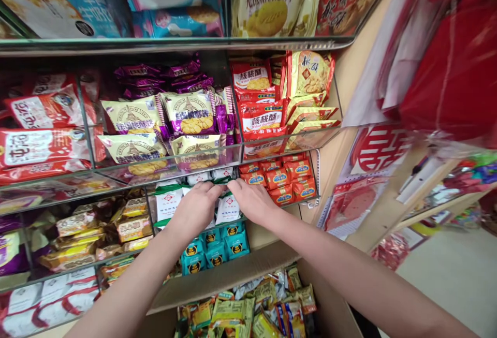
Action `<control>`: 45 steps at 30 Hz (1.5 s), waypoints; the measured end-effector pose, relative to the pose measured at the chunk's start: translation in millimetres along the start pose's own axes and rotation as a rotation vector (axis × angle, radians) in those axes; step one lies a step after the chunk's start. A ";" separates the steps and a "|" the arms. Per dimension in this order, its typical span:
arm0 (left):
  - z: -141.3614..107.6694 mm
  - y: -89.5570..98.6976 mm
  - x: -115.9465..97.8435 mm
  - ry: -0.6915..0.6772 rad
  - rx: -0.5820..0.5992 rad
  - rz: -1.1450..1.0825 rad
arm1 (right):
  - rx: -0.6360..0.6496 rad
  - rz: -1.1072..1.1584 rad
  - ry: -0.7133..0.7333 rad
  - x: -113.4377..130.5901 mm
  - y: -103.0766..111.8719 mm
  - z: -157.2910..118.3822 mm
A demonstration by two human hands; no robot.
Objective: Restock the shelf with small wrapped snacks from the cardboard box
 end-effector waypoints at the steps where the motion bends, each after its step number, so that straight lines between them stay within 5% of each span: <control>1: 0.1 0.2 -1.4 0.002 0.001 0.003 | 0.001 0.005 -0.002 -1.0 -0.5 0.1; 11: 10.9 -1.6 -13.0 0.153 -0.030 0.039 | -0.102 0.059 0.000 0.6 15.5 -8.7; 15: -39.8 19.4 -23.2 0.146 -0.131 -0.077 | -0.130 0.190 0.072 11.0 24.6 -64.0; 17: -87.6 17.9 -33.8 0.073 -0.140 -0.356 | -0.012 0.336 0.147 23.9 0.5 -109.8; 21: -174.9 -46.4 -59.0 0.143 0.181 -0.743 | 0.462 0.332 -0.157 11.9 -111.9 -192.2; 24: -206.8 -91.8 -79.2 0.302 0.377 -0.919 | 0.496 0.277 -0.294 -4.8 -164.7 -200.1; 26: -213.0 -107.1 -90.5 0.374 0.440 -1.005 | 0.481 0.265 -0.351 -16.0 -179.9 -191.1; 30: -221.5 -129.8 -94.3 0.661 0.493 -1.244 | 0.440 0.263 -0.348 -14.0 -167.0 -183.3; 34: -238.9 -153.5 -101.1 1.110 0.487 -1.520 | 0.396 0.390 -0.142 39.4 -127.7 -195.7; 38: -226.2 -147.2 -124.3 1.141 0.493 -1.722 | 0.228 0.649 -0.014 81.0 -83.2 -204.2; 41: -212.8 -129.4 -125.4 1.140 0.420 -1.837 | -0.003 0.895 -0.254 58.6 -66.5 -209.9; 45: -201.0 -109.9 -121.7 1.196 0.322 -1.935 | -0.150 1.454 -0.779 25.1 -93.2 -230.1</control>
Point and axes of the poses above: each hand's wrist, its own z-axis towards the middle knuckle, its own y-axis out of the back of the hand, x = y × z, the point moved 9 cm from there along z, towards the middle knuckle, and after that the axes turned 7 degrees about y, right-handed, at the moved point
